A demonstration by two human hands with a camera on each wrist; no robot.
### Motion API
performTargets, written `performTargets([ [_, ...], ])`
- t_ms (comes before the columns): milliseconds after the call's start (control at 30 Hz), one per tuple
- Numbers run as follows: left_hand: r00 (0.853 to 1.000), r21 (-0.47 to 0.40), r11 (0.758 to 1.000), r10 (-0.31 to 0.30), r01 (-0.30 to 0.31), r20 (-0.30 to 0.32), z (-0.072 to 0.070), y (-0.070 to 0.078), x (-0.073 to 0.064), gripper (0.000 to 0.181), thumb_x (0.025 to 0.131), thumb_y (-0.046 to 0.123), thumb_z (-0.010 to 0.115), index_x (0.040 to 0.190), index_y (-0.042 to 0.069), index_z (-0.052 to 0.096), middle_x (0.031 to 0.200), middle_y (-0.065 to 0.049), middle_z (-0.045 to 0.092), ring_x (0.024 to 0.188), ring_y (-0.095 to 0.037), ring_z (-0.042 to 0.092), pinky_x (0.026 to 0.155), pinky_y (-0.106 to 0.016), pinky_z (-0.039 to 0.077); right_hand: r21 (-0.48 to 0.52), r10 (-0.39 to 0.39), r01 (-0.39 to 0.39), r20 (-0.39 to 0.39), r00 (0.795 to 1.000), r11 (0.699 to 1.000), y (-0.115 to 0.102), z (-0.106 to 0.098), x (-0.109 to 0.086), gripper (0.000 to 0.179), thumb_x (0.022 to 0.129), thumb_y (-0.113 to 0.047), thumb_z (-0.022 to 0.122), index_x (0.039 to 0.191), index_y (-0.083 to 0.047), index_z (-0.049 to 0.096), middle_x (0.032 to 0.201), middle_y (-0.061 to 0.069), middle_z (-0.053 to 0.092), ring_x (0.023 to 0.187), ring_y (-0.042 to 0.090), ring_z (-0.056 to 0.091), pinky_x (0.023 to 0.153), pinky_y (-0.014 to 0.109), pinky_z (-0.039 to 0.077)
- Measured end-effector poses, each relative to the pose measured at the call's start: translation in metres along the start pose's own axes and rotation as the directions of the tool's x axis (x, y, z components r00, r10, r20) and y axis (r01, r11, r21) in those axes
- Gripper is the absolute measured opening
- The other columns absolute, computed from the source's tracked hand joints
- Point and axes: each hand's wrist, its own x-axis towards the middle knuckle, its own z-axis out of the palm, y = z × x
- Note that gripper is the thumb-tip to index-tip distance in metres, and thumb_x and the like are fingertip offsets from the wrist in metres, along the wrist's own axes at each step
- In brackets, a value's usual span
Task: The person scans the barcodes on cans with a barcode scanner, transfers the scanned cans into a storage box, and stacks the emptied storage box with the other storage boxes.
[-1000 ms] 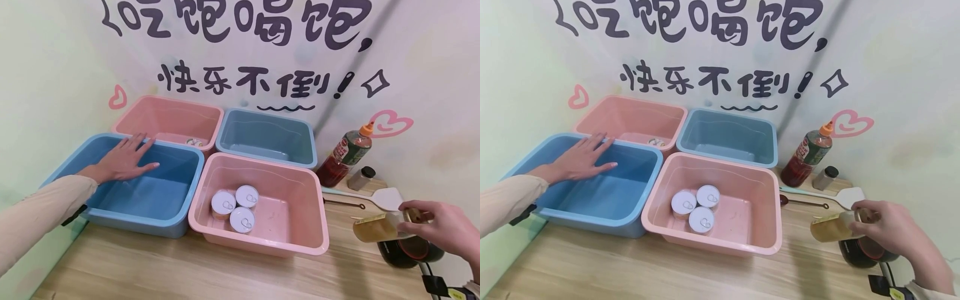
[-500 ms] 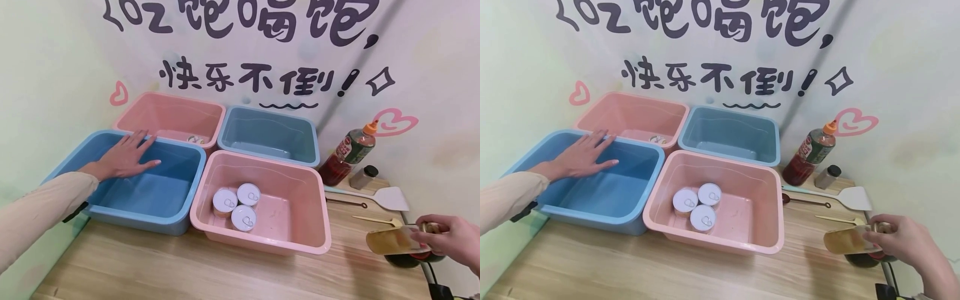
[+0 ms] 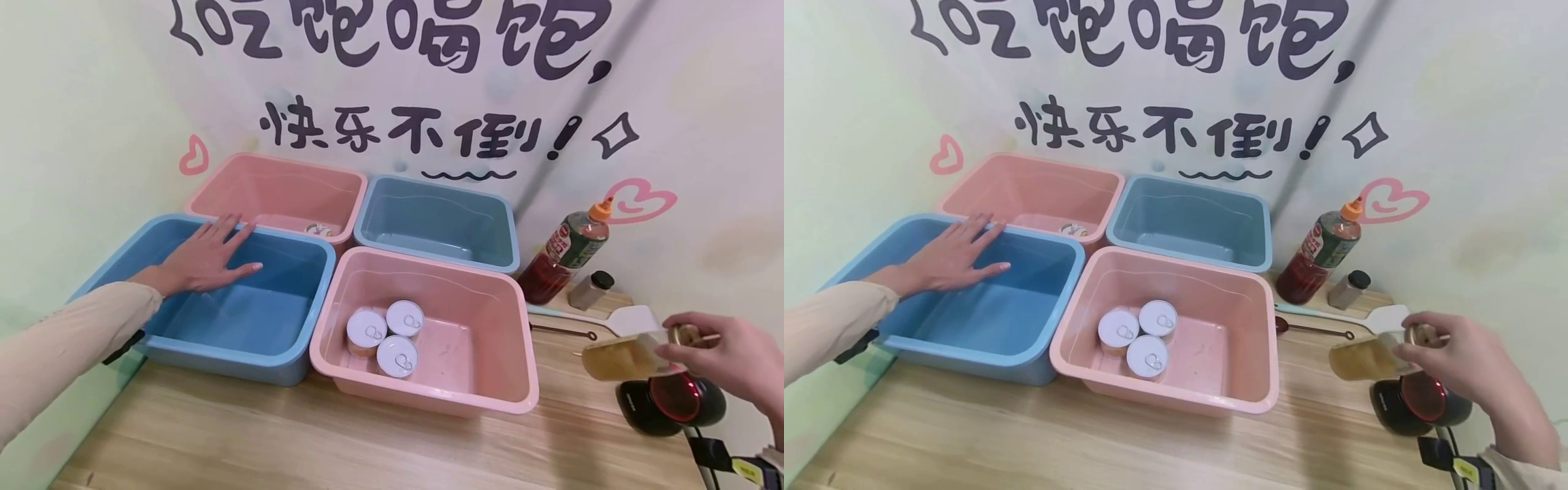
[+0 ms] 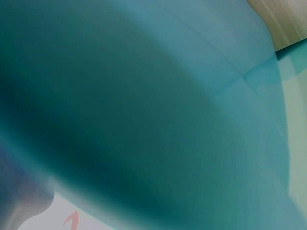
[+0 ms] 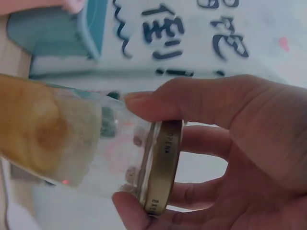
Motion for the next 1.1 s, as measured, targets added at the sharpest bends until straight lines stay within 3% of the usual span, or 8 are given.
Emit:
performTargets([
  [133,1.000,-0.002,1.000,0.004,-0.004,0.001,-0.001,-0.001,0.000,0.091,0.093,0.056,0.058,0.158,0.004,0.022,0.164,-0.029,0.014,0.151,-0.050,0.012,0.122,-0.065,0.008,-0.026,-0.083,0.082,-0.051,0.995,0.996,-0.025,-0.014,0.016,0.040,0.081,-0.017,0.081,0.111,0.006,0.065,0.070,0.003,0.062,0.071,0.041,0.067,0.052,0.025,0.039],
  [200,1.000,-0.004,1.000,0.006,-0.006,-0.004,-0.001,0.000,0.000,0.091,0.093,0.056,0.058,0.158,0.004,0.022,0.164,-0.029,0.015,0.151,-0.050,0.012,0.122,-0.065,0.008,-0.016,-0.126,0.125,-0.071,0.989,0.992,-0.040,-0.022,0.025,0.040,0.082,-0.017,0.081,0.113,0.003,0.066,0.072,0.003,0.064,0.073,0.040,0.067,0.053,0.025,0.038],
  [233,1.000,-0.004,1.000,0.006,-0.006,-0.004,-0.002,0.000,-0.001,0.091,0.093,0.056,0.058,0.158,0.004,0.022,0.164,-0.029,0.015,0.151,-0.050,0.012,0.122,-0.065,0.008,-0.006,-0.148,0.148,-0.077,0.986,0.989,-0.048,-0.026,0.029,0.040,0.082,-0.018,0.081,0.114,0.001,0.066,0.074,0.004,0.065,0.075,0.038,0.067,0.053,0.025,0.037],
  [400,1.000,0.005,1.000,0.005,-0.005,-0.003,-0.002,0.001,-0.002,0.090,0.093,0.055,0.058,0.158,0.004,0.022,0.164,-0.029,0.015,0.151,-0.050,0.012,0.122,-0.065,0.008,0.042,-0.248,0.255,-0.124,0.961,0.966,-0.093,-0.042,0.055,0.035,0.080,-0.017,0.083,0.113,-0.008,0.072,0.083,0.005,0.065,0.077,-0.001,0.059,0.053,0.023,0.040],
  [467,1.000,0.010,1.000,0.004,-0.004,-0.007,-0.002,0.000,-0.002,0.090,0.093,0.055,0.058,0.158,0.004,0.022,0.164,-0.029,0.015,0.151,-0.050,0.012,0.122,-0.064,0.008,0.053,-0.288,0.297,-0.128,0.949,0.954,-0.113,-0.046,0.067,0.036,0.080,-0.016,0.083,0.113,-0.010,0.073,0.085,0.007,0.066,0.079,-0.002,0.058,0.055,0.022,0.041],
  [633,1.000,-0.001,1.000,0.007,-0.007,-0.013,-0.001,0.001,-0.002,0.090,0.093,0.055,0.059,0.158,0.004,0.023,0.164,-0.029,0.016,0.151,-0.050,0.012,0.122,-0.064,0.008,0.086,-0.340,0.345,-0.066,0.938,0.935,-0.166,-0.053,0.098,0.038,0.082,-0.016,0.081,0.118,-0.008,0.070,0.093,0.013,0.067,0.092,0.034,0.063,0.057,0.024,0.045],
  [867,1.000,-0.003,1.000,0.002,-0.002,-0.015,0.000,0.002,-0.003,0.090,0.093,0.056,0.058,0.158,0.005,0.023,0.164,-0.028,0.015,0.151,-0.049,0.012,0.122,-0.065,0.009,0.104,-0.373,0.369,0.021,0.928,0.924,-0.232,-0.052,0.143,0.038,0.085,-0.016,0.077,0.121,-0.008,0.069,0.102,0.019,0.064,0.093,0.033,0.062,0.064,0.031,0.049],
  [1100,1.000,-0.005,1.000,-0.003,0.003,-0.018,-0.001,0.001,-0.003,0.090,0.093,0.055,0.059,0.158,0.005,0.022,0.164,-0.028,0.015,0.151,-0.049,0.012,0.122,-0.065,0.009,0.104,-0.461,0.453,0.068,0.885,0.885,-0.279,-0.035,0.184,0.038,0.085,-0.014,0.075,0.122,-0.007,0.067,0.108,0.016,0.061,0.093,0.028,0.056,0.070,0.032,0.050],
])
